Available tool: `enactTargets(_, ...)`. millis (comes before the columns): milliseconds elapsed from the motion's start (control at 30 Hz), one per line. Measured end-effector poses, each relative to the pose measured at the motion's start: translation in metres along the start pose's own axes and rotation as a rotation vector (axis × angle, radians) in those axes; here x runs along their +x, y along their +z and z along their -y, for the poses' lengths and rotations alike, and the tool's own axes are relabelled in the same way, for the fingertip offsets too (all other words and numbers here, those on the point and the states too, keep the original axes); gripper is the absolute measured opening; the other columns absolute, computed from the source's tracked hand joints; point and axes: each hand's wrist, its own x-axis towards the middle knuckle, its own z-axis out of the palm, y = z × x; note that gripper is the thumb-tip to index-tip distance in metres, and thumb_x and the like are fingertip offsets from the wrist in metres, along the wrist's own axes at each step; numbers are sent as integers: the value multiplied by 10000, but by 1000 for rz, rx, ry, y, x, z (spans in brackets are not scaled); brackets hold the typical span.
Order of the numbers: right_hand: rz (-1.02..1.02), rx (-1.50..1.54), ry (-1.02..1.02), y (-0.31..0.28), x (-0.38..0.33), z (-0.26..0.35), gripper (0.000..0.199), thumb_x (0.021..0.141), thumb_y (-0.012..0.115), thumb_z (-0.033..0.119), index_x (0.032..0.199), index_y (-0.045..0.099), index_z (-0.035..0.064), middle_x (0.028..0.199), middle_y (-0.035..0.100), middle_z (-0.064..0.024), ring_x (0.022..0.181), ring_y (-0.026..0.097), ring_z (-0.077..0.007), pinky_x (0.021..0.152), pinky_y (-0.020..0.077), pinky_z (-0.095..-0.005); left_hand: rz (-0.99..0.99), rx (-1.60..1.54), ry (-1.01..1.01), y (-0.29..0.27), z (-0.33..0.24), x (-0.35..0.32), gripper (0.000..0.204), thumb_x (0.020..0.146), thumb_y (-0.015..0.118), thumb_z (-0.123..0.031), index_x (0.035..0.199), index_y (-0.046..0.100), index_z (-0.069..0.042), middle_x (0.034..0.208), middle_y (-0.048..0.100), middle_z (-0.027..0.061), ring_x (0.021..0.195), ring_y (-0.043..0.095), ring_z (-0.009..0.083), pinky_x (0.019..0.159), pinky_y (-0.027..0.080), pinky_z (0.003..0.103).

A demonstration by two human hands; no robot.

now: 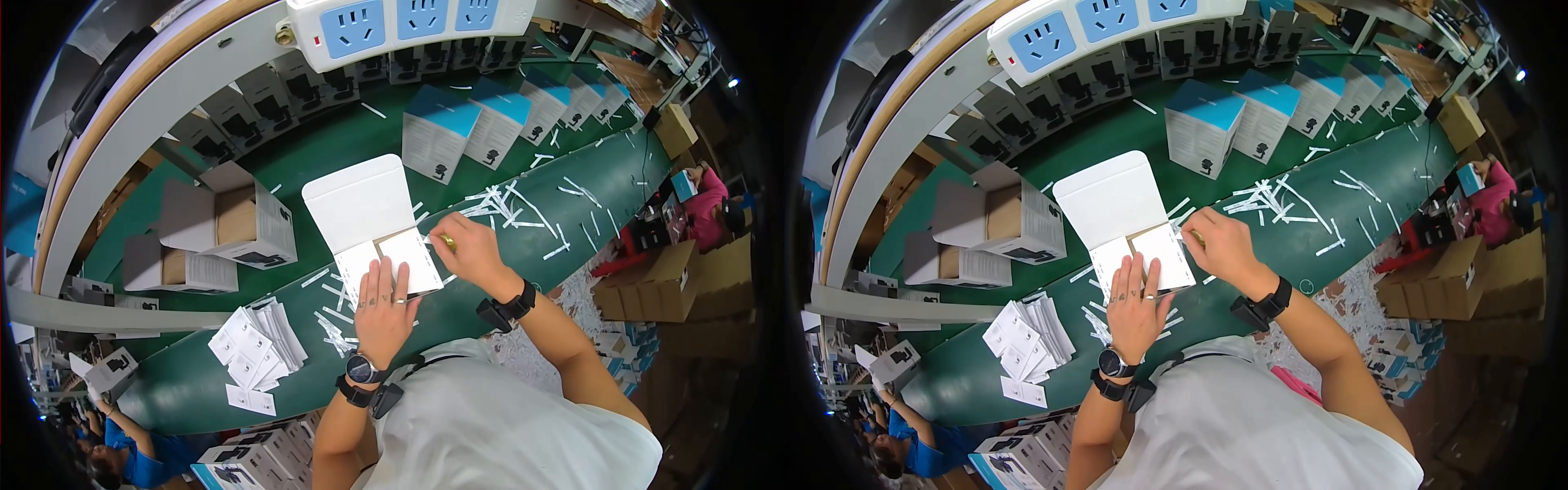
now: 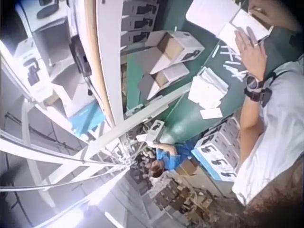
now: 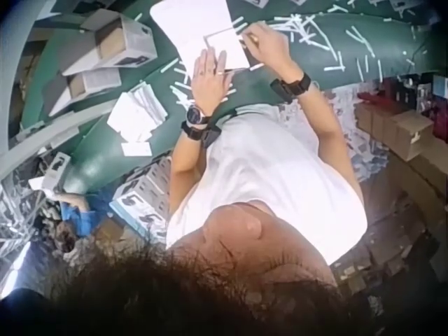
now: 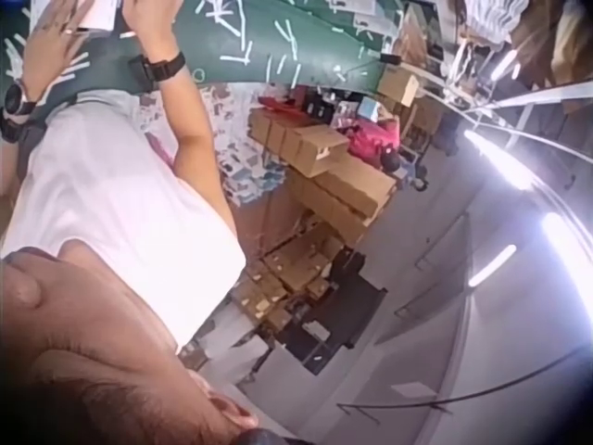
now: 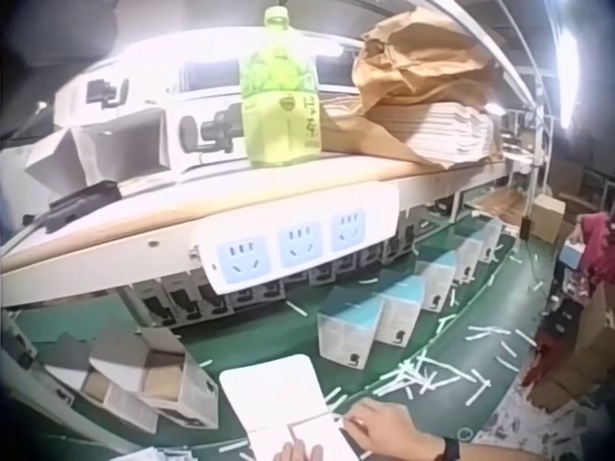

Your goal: The person places a manual into a white box, seals it with a sticker, and slides it into a blue sleeve. This process is repeated for several more units on the assembly line.

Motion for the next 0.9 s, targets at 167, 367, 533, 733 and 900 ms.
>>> enactTargets(167, 14, -2, 14, -2, -2, 0, 85, 832, 724, 99, 832, 640, 84, 806, 634, -47, 634, 641, -278, 542, 505, -367, -1, 8, 2, 0, -1, 0, 716, 840, 743, -300, 1467, 487, -65, 1485, 461, 241, 1384, 439, 418, 1126, 384, 503)
enactTargets(367, 47, 24, 61, 2, -5, -3, 119, 820, 763, 167, 848, 675, 92, 856, 676, -50, 715, 678, -275, 596, 532, -344, -12, 17, 5, -3, -3, 1, 711, 842, 740, -292, 1464, 487, -58, 1479, 467, 242, 1378, 449, 412, 1125, 387, 494)
enactTargets(533, 73, 95, 99, 13, 1, 14, 141, 806, 774, 194, 814, 673, 96, 842, 669, -40, 726, 672, -278, 602, 525, -356, -13, -1, -26, -2, -3, 1, 704, 843, 744, -278, 1454, 490, -39, 1466, 483, 239, 1365, 471, 396, 1116, 401, 478)
enactTargets(733, -14, 236, 43, 16, 18, 38, 149, 805, 773, 208, 823, 670, 102, 833, 659, -31, 697, 665, -268, 575, 514, -357, -61, -21, 0, 0, -9, 11, 538, 830, 761, -254, 1288, 611, -13, 1375, 555, 226, 1295, 530, 392, 1082, 442, 471)
enactTargets(900, 134, 116, -53, 63, 34, 56, 183, 815, 774, 247, 830, 649, 114, 843, 636, -48, 693, 657, -266, 587, 516, -375, -88, -52, -18, 8, -10, 4, 435, 817, 766, -250, 1165, 669, -9, 1227, 614, 203, 1204, 579, 388, 1054, 459, 474)
